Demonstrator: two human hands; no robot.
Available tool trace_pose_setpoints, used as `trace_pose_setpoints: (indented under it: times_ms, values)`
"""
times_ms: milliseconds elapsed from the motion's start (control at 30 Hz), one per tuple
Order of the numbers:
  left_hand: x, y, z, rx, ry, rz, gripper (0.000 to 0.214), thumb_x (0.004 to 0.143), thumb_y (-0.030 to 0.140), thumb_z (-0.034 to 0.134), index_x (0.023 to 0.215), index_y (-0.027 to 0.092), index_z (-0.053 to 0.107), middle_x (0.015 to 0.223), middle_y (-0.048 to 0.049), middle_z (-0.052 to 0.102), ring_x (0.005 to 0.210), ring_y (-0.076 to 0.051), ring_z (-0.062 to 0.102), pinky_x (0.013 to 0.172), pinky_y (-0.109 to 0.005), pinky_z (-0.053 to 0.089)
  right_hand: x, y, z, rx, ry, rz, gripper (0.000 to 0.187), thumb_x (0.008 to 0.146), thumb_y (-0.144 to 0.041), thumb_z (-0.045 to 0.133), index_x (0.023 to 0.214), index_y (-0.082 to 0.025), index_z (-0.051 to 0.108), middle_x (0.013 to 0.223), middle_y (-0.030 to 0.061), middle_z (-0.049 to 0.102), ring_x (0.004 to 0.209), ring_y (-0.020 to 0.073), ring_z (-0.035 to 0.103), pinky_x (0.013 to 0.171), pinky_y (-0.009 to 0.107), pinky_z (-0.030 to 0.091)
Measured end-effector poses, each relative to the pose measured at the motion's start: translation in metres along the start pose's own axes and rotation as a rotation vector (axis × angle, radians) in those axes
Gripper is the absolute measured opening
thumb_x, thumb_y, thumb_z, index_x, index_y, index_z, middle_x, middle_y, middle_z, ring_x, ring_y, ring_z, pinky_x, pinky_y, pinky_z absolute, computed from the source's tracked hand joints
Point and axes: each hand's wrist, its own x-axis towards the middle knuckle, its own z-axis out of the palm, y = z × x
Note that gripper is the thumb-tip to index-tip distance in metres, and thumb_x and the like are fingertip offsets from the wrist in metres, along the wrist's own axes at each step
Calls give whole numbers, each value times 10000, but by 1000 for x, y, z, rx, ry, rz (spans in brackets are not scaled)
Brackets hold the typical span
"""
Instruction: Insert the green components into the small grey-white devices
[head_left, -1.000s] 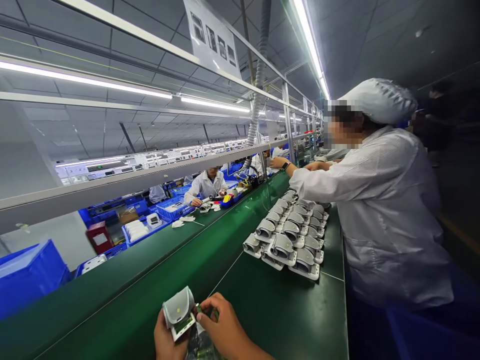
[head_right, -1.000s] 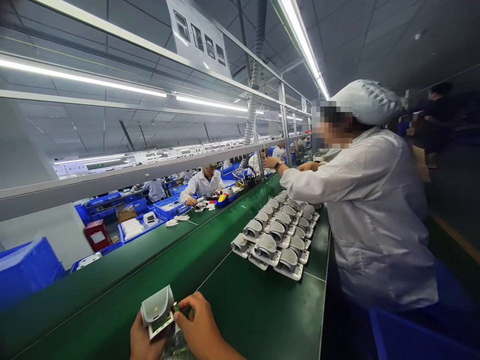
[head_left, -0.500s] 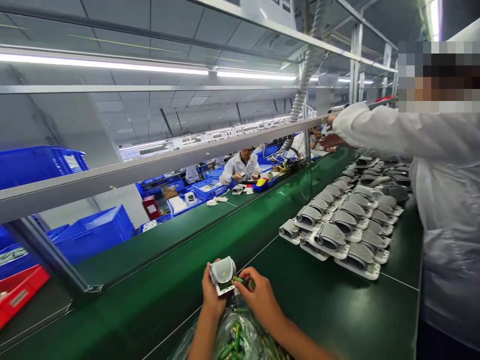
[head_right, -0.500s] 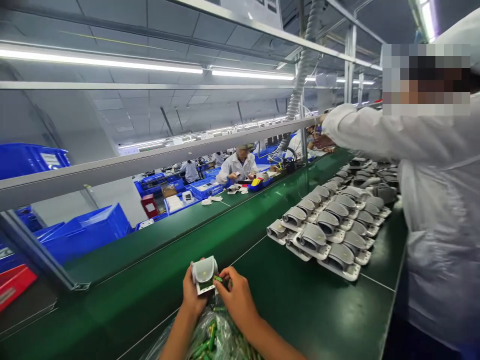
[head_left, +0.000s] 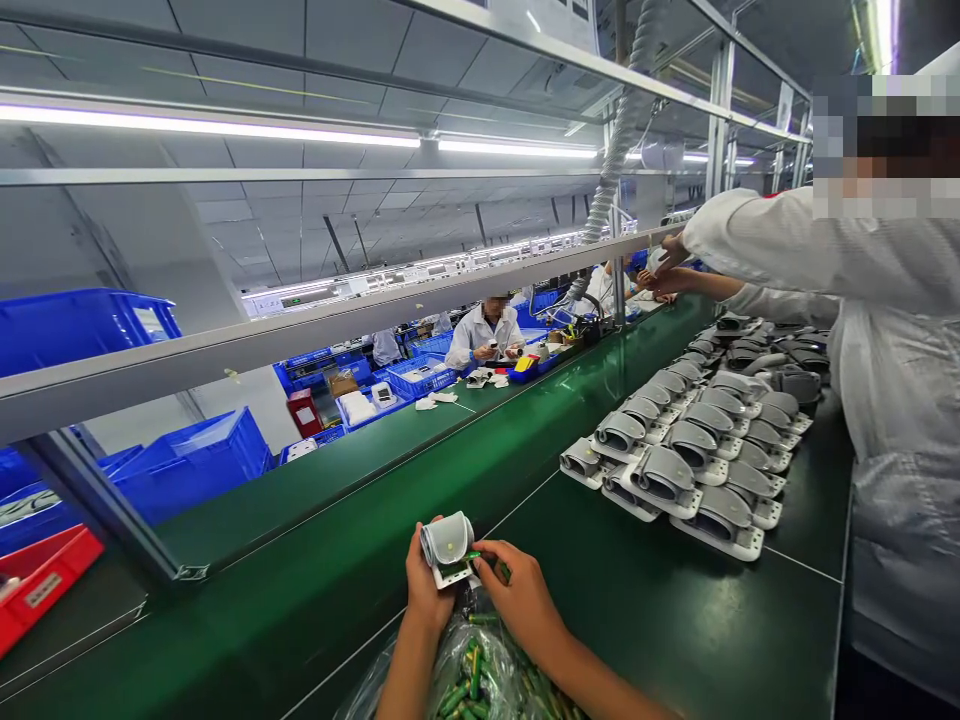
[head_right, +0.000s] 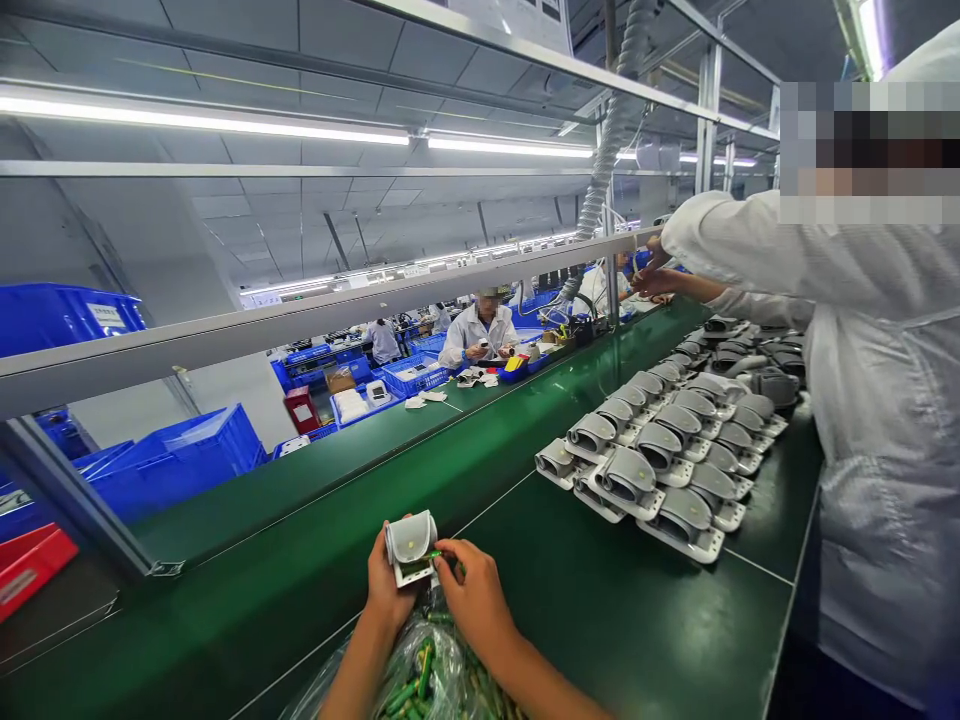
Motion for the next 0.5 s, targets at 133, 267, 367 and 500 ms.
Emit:
trace_pose_setpoints:
  times_ms: [133,267,367,500]
  values:
    - [2,-2,-3,34,-2,1,266,979,360,536,1018,128,660,836,-107,724,688,-234,699,738,-369,580,0,-1,1,31,9,42,336,851,-430,575,986,-150,701,902,83,702,805,205,629,711,297,447]
    - [3,-3,-4,40,-16,-1,276,958,366,572,1003,116,678,837,-112,719,680,-223,688,741,-361,578,-2,-4,0,-15,11,-16,273,879,-384,556,958,-161,693,886,68,691,728,172,577,665,282,419]
    - [7,-2,-7,4,-20,3,269,950,356,578,973,116,696,823,-107,719,670,-214,682,759,-367,580,-6,-7,-4,-121,-51,-140,204,887,-316,555,971,-180,682,922,54,696,675,152,559,664,283,421]
    - [13,0,-12,-69,-8,-22,259,930,339,575,894,115,700,797,-115,716,695,-250,697,770,-407,585,-11,-12,-8,-116,-254,-287,170,885,-217,538,1018,-190,640,1152,83,715,1057,216,669,932,314,470]
